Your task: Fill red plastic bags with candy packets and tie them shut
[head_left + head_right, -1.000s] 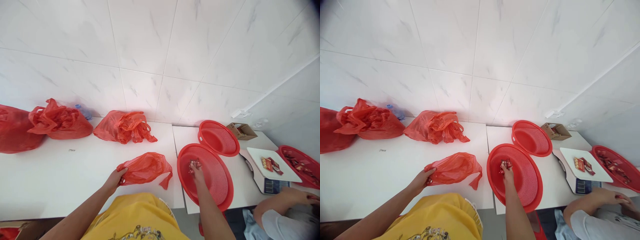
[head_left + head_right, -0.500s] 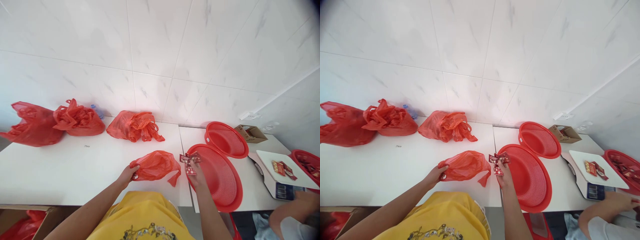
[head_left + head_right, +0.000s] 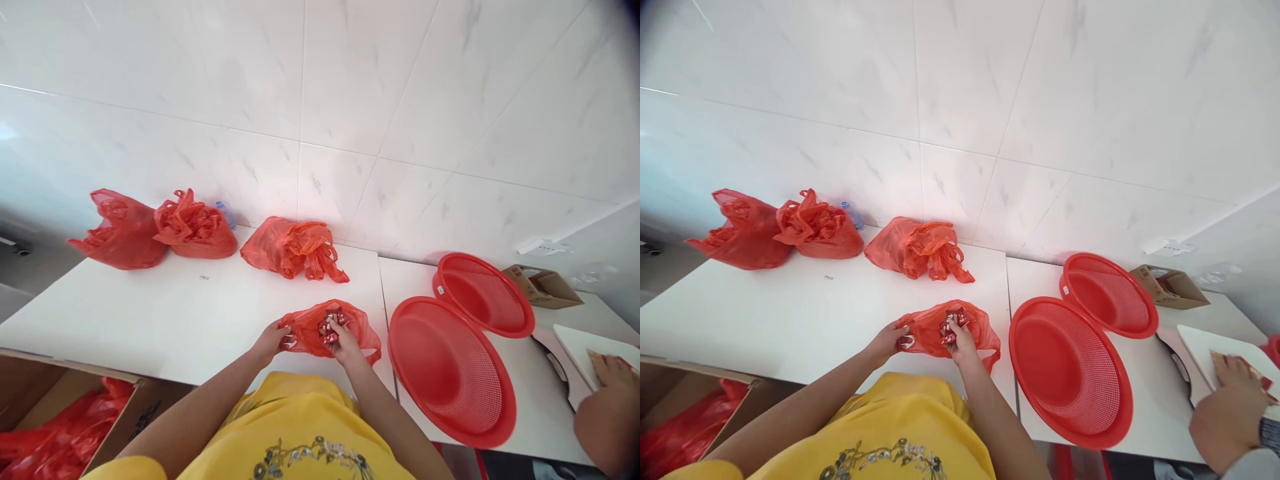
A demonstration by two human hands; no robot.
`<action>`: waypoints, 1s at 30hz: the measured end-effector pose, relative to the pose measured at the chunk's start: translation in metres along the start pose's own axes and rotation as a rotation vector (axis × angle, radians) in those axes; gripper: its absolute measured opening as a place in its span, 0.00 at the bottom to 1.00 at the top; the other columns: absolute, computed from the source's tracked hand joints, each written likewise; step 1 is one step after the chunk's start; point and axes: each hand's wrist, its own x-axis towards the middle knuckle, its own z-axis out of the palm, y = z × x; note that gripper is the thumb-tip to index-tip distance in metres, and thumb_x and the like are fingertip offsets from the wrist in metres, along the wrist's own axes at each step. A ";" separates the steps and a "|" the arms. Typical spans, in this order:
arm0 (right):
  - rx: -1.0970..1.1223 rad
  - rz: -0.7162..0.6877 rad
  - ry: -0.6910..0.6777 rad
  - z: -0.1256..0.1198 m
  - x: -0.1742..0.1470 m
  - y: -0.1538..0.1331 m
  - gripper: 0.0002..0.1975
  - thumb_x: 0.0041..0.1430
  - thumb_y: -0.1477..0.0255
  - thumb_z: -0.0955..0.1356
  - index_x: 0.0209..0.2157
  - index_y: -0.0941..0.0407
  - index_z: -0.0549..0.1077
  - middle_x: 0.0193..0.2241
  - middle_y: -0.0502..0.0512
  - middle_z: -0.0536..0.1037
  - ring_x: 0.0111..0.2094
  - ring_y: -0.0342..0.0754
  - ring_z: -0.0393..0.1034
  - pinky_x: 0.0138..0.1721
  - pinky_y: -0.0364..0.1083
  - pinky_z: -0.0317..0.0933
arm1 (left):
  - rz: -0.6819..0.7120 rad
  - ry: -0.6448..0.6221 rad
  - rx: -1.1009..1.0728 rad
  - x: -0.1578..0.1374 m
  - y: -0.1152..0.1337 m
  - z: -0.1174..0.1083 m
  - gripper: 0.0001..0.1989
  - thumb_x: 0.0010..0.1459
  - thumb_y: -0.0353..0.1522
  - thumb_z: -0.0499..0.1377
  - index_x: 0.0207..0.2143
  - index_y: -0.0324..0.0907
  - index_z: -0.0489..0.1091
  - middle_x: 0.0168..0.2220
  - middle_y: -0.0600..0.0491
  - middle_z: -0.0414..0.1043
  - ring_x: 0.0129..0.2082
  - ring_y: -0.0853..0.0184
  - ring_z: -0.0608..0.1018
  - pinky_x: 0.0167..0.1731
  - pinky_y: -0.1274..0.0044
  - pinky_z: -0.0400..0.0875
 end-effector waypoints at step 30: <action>-0.473 -0.380 0.081 0.014 -0.059 -0.030 0.15 0.47 0.66 0.72 0.40 0.50 0.79 0.42 0.53 0.79 0.48 0.54 0.72 0.48 0.52 0.67 | 0.164 0.092 0.128 -0.006 0.048 -0.001 0.35 0.41 0.32 0.68 0.54 0.43 0.63 0.51 0.45 0.73 0.32 0.71 0.75 0.34 0.77 0.67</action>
